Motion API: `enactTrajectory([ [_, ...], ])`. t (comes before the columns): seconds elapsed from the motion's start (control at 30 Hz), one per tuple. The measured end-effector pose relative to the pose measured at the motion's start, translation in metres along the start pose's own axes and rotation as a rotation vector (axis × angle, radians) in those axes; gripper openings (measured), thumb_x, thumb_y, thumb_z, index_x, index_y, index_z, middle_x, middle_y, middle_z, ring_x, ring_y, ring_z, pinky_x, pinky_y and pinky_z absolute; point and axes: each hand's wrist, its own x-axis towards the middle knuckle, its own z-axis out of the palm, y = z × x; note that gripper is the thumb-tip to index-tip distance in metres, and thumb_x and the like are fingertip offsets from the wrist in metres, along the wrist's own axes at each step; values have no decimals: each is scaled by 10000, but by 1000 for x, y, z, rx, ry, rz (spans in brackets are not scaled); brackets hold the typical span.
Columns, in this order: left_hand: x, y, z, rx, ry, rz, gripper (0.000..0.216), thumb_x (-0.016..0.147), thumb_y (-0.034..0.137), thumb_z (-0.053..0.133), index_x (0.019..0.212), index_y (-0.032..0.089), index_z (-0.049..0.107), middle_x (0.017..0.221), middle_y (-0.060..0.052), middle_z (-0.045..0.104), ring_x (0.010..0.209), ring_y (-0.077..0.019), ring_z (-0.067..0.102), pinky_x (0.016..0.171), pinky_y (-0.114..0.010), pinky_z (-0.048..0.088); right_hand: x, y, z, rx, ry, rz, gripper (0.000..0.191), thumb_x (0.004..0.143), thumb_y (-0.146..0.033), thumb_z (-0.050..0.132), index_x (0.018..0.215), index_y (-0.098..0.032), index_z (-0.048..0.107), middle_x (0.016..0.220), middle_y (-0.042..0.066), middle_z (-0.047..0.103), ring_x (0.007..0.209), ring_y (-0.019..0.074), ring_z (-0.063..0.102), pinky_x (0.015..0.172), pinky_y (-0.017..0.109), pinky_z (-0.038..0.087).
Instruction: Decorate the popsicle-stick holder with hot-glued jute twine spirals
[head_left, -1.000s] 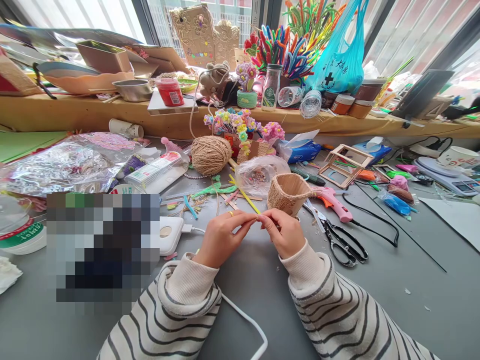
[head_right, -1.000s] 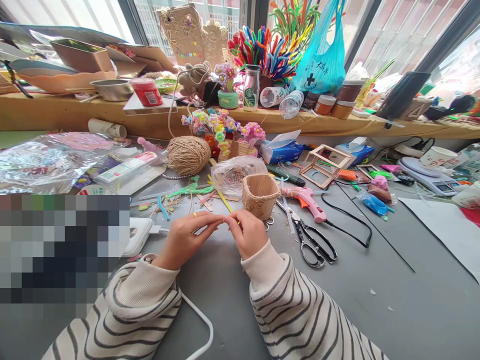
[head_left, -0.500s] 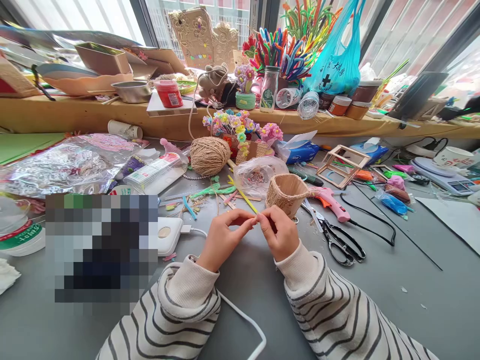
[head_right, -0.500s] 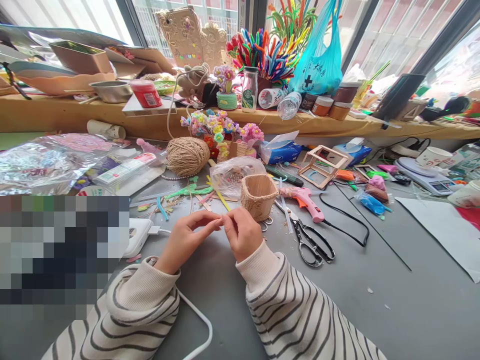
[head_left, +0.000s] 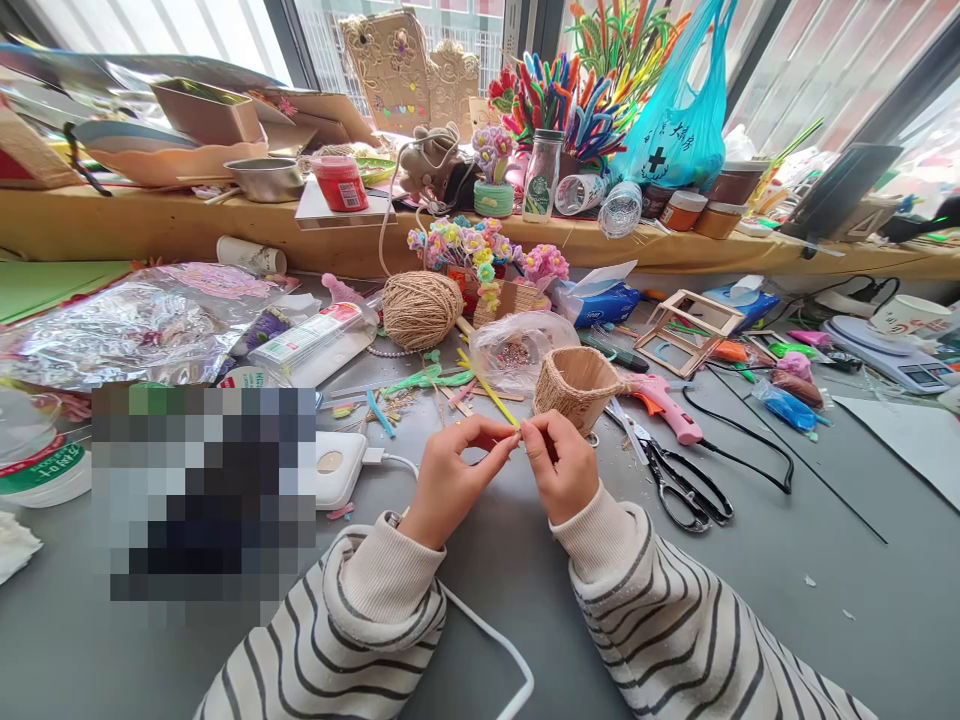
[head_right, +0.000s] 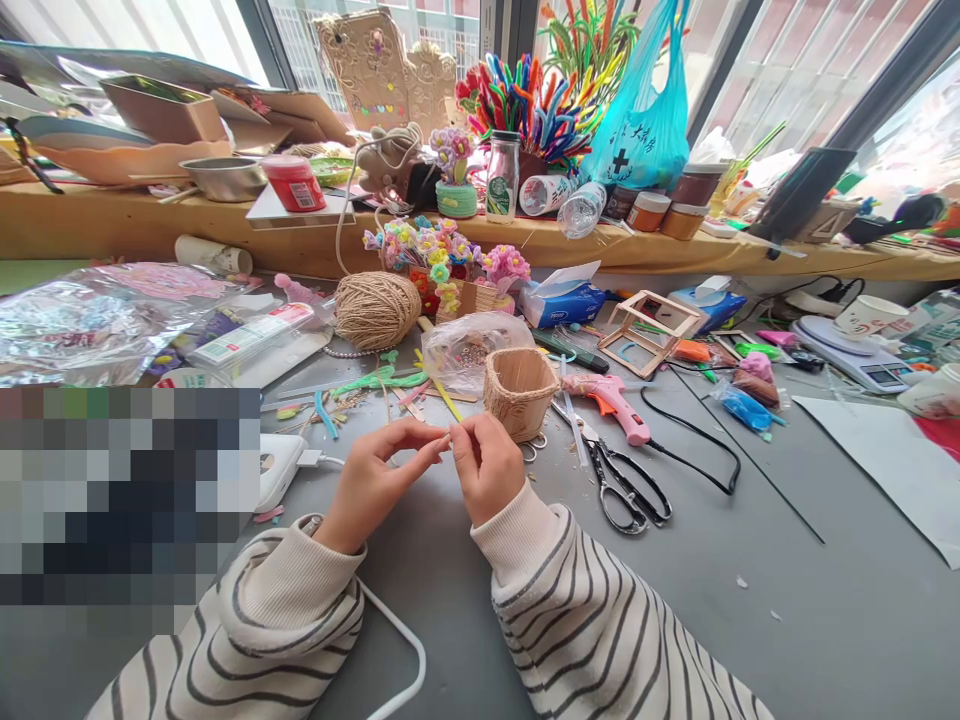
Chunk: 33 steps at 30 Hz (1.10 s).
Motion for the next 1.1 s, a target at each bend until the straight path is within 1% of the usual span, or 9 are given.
enactTrajectory([
  [0.17, -1, -1, 0, 141, 10, 147, 81, 701, 193, 601, 769, 153, 618, 691, -13, 653, 588, -99, 582, 597, -217, 489, 0, 0, -1, 21, 14, 20, 201, 828, -250, 387, 673, -177, 492, 593, -6, 494, 536, 97, 448, 528, 223, 362],
  [0.33, -2, -1, 0, 221, 53, 210, 57, 725, 198, 571, 745, 163, 611, 666, -2, 639, 568, -95, 566, 572, -214, 470, 0, -1, -1, 22, -5, 38, 206, 826, -261, 386, 667, -182, 490, 580, -13, 473, 523, 93, 427, 515, 222, 351],
  [0.5, -2, -1, 1, 269, 98, 243, 46, 726, 196, 567, 709, 166, 597, 633, 8, 623, 550, -90, 553, 562, -211, 458, -1, -3, 0, 38, -8, 47, 213, 823, -271, 387, 655, -185, 486, 576, -13, 471, 521, 94, 424, 510, 224, 349],
  [0.63, -3, -1, 2, 284, 109, 258, 24, 721, 178, 574, 708, 163, 589, 623, 15, 613, 544, -81, 541, 560, -204, 449, -1, -3, 1, 61, -15, 78, 217, 819, -283, 388, 648, -186, 481, 567, -16, 461, 517, 96, 423, 510, 226, 349],
  [0.97, -3, -2, 1, 292, 112, 284, 19, 718, 151, 579, 717, 150, 598, 620, 11, 598, 546, -70, 526, 565, -188, 434, -2, -5, 0, 94, -42, 131, 223, 812, -297, 388, 651, -181, 487, 567, -15, 460, 529, 99, 434, 524, 226, 361],
  [1.1, -3, -3, 1, 284, 83, 324, 29, 726, 139, 567, 722, 144, 596, 632, 0, 601, 567, -76, 532, 570, -187, 435, -2, -5, -1, 108, -57, 147, 233, 813, -308, 390, 656, -176, 501, 571, -11, 474, 539, 102, 452, 537, 227, 371],
])
